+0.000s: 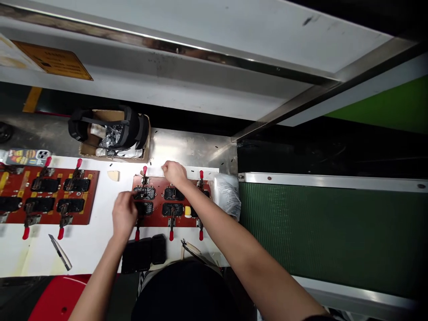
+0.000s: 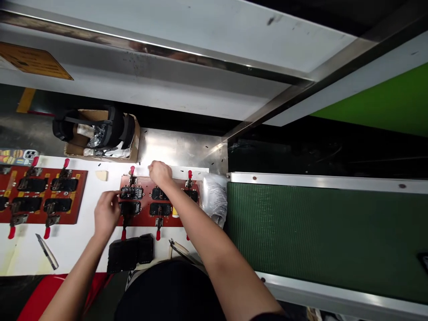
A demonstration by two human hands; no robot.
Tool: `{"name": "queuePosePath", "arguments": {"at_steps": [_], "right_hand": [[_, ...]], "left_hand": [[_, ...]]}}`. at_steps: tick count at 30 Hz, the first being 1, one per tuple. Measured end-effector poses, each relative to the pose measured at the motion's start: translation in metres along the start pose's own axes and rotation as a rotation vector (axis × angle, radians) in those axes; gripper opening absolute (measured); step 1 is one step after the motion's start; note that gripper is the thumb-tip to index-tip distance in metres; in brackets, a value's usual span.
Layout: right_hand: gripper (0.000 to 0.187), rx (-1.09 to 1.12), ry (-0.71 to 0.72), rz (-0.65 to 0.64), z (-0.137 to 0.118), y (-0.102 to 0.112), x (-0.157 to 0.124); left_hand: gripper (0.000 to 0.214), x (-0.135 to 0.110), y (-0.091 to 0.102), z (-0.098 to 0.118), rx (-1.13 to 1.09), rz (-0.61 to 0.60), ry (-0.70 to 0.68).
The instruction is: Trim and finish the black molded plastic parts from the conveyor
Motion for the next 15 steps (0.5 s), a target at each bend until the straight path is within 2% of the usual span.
{"name": "queuePosePath", "arguments": {"at_steps": [2,4,6,8,11,13,15], "right_hand": [[0.032,0.09,0.03,-0.057,-0.017,-0.025,0.002],[0.036,0.175,0.038,-0.111,-0.031,-0.049,0.006],[0.036,0.254,0.056,-0.155,-0.042,-0.069,0.009],[0.034,0.315,0.085,-0.182,-0.049,-0.081,0.01],[0.037,0.358,0.145,-0.202,-0.053,-0.079,0.004],[0.034,0.355,0.214,-0.232,-0.053,-0.064,-0.003],[0.032,0.326,0.289,-0.276,-0.051,-0.041,-0.014]], "left_hand": [[0.037,0.013,0.004,-0.026,-0.013,-0.068,-0.037],[0.037,0.028,-0.005,-0.044,-0.036,-0.199,-0.136],[0.038,0.039,-0.016,-0.053,-0.036,-0.301,-0.222],[0.039,0.044,-0.024,-0.058,-0.016,-0.35,-0.27],[0.039,0.044,-0.029,-0.06,0.018,-0.385,-0.303],[0.037,0.043,-0.027,-0.061,0.043,-0.4,-0.313],[0.037,0.043,-0.023,-0.06,0.07,-0.41,-0.32]]}}
Point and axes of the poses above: each hand's wrist, its own x-axis towards the middle knuckle, its own y-axis out of the back of the hand, z = x × y, the point moved 5 cm from there along x, towards the middle knuckle, and after that the axes turned 3 degrees about z, right-handed, at the moved point
